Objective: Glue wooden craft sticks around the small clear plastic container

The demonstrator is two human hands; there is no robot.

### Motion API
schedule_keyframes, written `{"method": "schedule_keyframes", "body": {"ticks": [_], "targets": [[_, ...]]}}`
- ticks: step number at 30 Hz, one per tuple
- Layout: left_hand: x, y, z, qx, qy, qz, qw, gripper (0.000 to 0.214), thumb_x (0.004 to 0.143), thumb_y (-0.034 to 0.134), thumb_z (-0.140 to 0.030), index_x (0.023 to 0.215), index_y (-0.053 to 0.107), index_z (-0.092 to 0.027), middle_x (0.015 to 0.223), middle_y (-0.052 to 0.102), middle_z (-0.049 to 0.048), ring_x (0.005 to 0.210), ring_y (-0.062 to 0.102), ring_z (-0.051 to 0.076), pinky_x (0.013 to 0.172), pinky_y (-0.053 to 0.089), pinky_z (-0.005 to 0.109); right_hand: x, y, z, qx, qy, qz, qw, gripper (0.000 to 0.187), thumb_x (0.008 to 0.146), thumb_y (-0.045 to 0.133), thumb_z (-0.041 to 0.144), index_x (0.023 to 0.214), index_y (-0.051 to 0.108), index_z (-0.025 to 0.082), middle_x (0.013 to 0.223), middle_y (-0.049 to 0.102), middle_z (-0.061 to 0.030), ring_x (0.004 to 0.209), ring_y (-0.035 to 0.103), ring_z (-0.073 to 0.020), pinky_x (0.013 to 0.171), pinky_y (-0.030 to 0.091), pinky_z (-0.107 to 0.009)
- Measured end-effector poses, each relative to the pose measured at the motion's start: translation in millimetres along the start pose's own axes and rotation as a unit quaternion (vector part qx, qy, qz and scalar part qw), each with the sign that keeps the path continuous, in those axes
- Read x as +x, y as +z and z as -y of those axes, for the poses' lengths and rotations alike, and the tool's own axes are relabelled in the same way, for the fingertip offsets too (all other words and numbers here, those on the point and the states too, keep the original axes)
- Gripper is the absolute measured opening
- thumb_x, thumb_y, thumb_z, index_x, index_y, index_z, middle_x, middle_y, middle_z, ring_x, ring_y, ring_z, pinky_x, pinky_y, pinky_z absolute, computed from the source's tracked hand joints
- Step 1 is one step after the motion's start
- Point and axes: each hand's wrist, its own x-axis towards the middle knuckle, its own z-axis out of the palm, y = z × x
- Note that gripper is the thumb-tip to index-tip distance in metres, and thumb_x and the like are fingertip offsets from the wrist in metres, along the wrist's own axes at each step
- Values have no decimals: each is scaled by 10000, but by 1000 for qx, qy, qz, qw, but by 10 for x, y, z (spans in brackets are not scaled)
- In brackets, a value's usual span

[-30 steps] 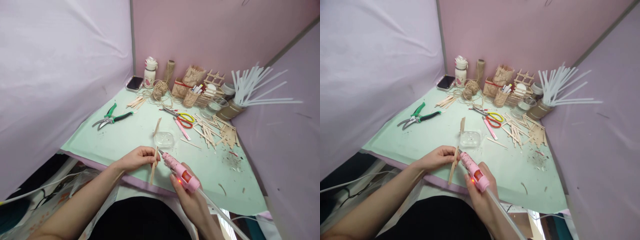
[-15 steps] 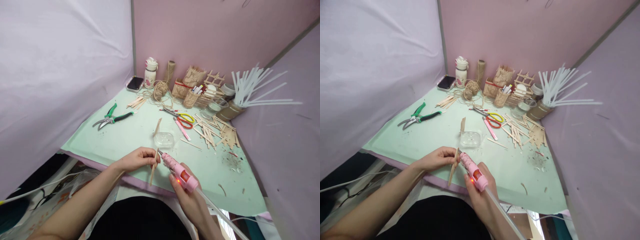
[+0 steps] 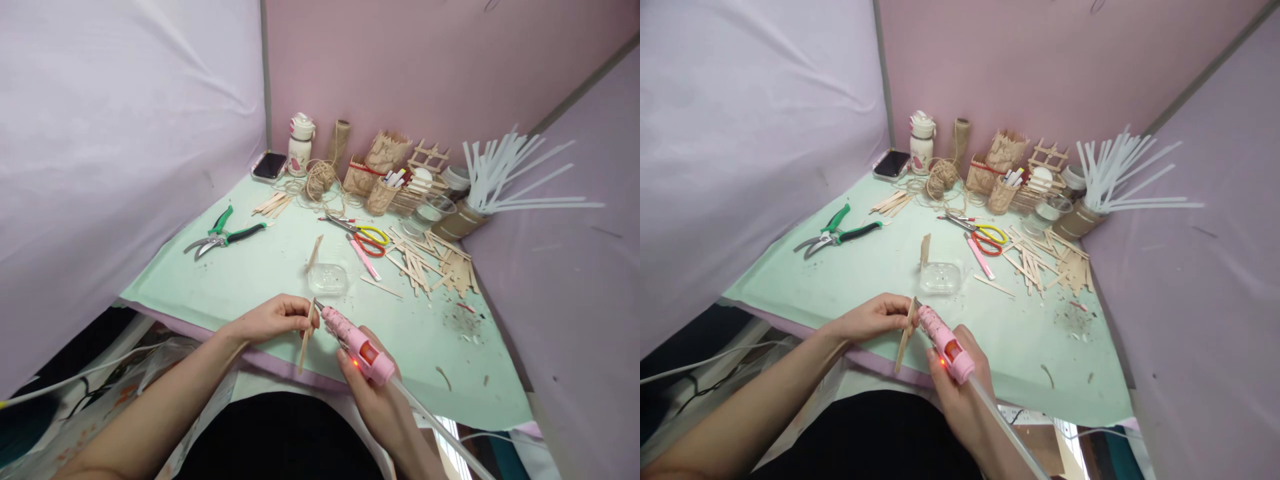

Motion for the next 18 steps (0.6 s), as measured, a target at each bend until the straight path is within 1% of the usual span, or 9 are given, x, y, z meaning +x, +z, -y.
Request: {"method": "schedule_keyframes", "body": {"ticks": [6,12,15,18], "targets": [[7,7,-17,-4,3,6,1000,359,789,715,-465,864,683,-116,775,631,39,731,568,127,723,477,242,-6,-2,9,2,3,2,1000,197,929,526,369,994,637,219,767,563,-22,836,615,-198,731,524,-292],[4,8,-22,0,2,9,1000,357,798,706,-465,866,682,-116,774,631,34,725,566,122,722,471,236,-3,-1,24,-2,10,2,1000,189,925,526,364,927,632,207,816,591,-34,842,616,-192,720,512,-282],[1,1,-11,4,4,9,1000,346,807,700,-453,878,683,-115,786,634,35,734,568,123,727,467,235,-1,1,31,-2,7,6,1000,196,926,524,357,950,648,207,811,599,-28,789,609,-178,713,514,-277],[3,-4,-5,4,3,12,1000,342,809,699,-449,882,683,-115,786,637,33,729,566,123,726,464,236,-2,3,25,0,-1,-1,1000,207,924,533,355,984,665,208,792,602,-27,810,616,-187,724,518,-280]]}}
